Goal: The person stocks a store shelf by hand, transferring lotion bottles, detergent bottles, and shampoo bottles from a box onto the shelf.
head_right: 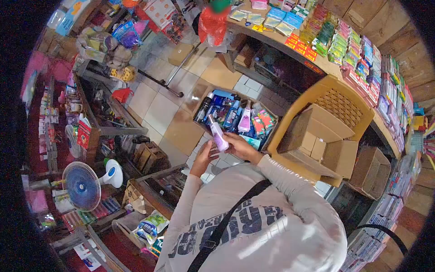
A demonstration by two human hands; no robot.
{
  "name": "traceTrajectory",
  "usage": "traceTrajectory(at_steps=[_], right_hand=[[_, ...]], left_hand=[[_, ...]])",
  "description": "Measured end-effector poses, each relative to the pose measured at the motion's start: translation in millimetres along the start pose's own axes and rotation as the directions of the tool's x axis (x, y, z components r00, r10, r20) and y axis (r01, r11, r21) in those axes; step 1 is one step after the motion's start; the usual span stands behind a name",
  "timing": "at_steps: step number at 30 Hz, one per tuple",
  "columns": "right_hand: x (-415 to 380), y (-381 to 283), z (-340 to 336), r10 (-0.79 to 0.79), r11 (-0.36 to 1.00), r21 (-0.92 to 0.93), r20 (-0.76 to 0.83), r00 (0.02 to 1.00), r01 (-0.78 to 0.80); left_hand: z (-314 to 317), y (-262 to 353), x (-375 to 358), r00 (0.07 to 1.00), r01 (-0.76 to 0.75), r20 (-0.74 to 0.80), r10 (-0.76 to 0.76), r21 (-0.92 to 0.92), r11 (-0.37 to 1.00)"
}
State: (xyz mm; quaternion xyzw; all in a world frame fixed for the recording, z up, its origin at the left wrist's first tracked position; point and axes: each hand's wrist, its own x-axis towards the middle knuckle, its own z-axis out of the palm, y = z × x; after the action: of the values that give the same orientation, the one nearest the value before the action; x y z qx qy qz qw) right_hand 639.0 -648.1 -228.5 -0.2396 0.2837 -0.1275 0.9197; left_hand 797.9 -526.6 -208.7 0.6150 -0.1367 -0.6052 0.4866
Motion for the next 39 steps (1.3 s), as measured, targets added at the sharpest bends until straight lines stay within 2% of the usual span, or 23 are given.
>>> traceTrajectory(at_steps=[1, 2, 4, 7, 8, 9, 10, 11, 12, 14, 16, 19, 26, 29, 30, 33, 34, 37, 38, 39], right_hand=[[3.3, 6.9, -5.3, 0.033, 0.997, 0.073, 0.074, 0.997, -0.038], [6.9, 14.3, -12.9, 0.034, 0.998, 0.057, 0.122, 0.992, -0.041], [9.1, 18.9, -18.5, 0.036, 0.999, 0.024, 0.217, 0.975, -0.042], [-5.1, 9.9, -6.4, 0.083, 0.947, -0.322, 0.198, 0.977, -0.015], [-14.5, 5.2, 7.0, 0.050, 0.936, -0.353, 0.120, 0.992, -0.004], [-14.4, 5.4, 6.0, 0.029, 0.867, -0.498, 0.090, 0.996, 0.020], [-13.2, 6.0, 4.2, 0.003, 0.776, -0.630, 0.066, 0.998, 0.039], [-11.2, 7.0, 2.2, -0.025, 0.663, -0.747, 0.046, 0.999, 0.051], [-7.0, 7.2, -0.5, -0.247, 0.501, -0.831, 0.130, 0.960, 0.241], [-4.1, -4.7, -1.7, -0.419, 0.247, -0.965, -0.027, 0.908, 0.085], [0.9, -21.8, -5.5, -0.606, 0.010, -0.990, -0.116, 0.787, -0.138], [17.2, -46.6, -17.2, -0.588, -0.109, -0.902, -0.280, 0.759, -0.417], [45.3, -43.8, -25.7, -0.618, -0.053, -0.919, -0.277, 0.736, -0.390], [53.7, -36.3, -30.9, -0.669, -0.067, -0.939, -0.208, 0.713, -0.337], [54.5, -35.6, -32.0, -0.651, -0.036, -0.929, -0.258, 0.714, -0.369], [59.0, -39.2, -45.4, -0.513, 0.249, -0.917, -0.398, 0.760, -0.312], [64.1, -35.0, -53.1, -0.667, 0.008, -0.966, -0.199, 0.718, -0.260], [81.3, -16.3, -112.0, -0.623, 0.395, -0.906, -0.385, 0.681, -0.151], [55.5, -47.6, -81.7, -0.317, 0.589, -0.779, -0.467, 0.826, -0.215], [47.5, -53.3, -77.6, -0.234, 0.683, -0.706, -0.457, 0.858, -0.189]], left_hand=[[2.7, 2.6, 1.8, 1.000, -0.008, 0.014, 0.008, -0.061, 0.998], [6.0, 7.0, 0.8, 1.000, -0.011, 0.026, 0.015, -0.132, 0.991], [8.3, 6.6, 3.8, 0.999, -0.030, 0.037, 0.036, -0.153, 0.988], [11.6, 5.4, 2.8, 0.996, -0.054, 0.050, 0.067, -0.224, 0.973], [8.9, -2.2, 5.7, 0.997, -0.062, 0.036, 0.071, -0.217, 0.974], [5.7, -10.0, 7.5, 0.997, -0.070, 0.021, 0.076, -0.210, 0.975], [9.2, -14.5, 6.4, 0.981, -0.189, -0.004, 0.193, -0.238, 0.953], [10.2, -17.7, 5.1, 0.976, -0.218, -0.024, 0.218, -0.199, 0.955], [10.5, -20.7, 3.7, 0.969, -0.247, -0.045, 0.243, -0.159, 0.956], [5.8, -26.9, 3.9, 0.957, -0.286, -0.085, 0.278, -0.107, 0.952], [1.2, -27.5, -0.4, 0.960, -0.259, -0.134, 0.244, -0.100, 0.961], [-4.6, -26.5, -5.6, 0.961, -0.228, -0.188, 0.204, -0.116, 0.967], [-10.9, -32.1, -15.9, 0.944, -0.249, -0.248, 0.216, -0.109, 0.962], [-9.8, -31.1, -25.5, 0.938, -0.275, -0.266, 0.223, -0.174, 0.946], [-9.6, -31.0, -28.6, 0.935, -0.274, -0.281, 0.215, -0.190, 0.943], [-10.6, -31.6, -36.2, 0.928, -0.274, -0.318, 0.194, -0.228, 0.934], [-10.6, -31.5, -38.6, 0.926, -0.273, -0.326, 0.189, -0.234, 0.933], [-14.6, -35.0, -45.0, 0.913, -0.276, -0.366, 0.180, -0.227, 0.934], [-16.3, -37.2, -47.6, 0.907, -0.276, -0.381, 0.177, -0.222, 0.935], [-18.0, -39.2, -50.2, 0.904, -0.291, -0.384, 0.190, -0.224, 0.930]])
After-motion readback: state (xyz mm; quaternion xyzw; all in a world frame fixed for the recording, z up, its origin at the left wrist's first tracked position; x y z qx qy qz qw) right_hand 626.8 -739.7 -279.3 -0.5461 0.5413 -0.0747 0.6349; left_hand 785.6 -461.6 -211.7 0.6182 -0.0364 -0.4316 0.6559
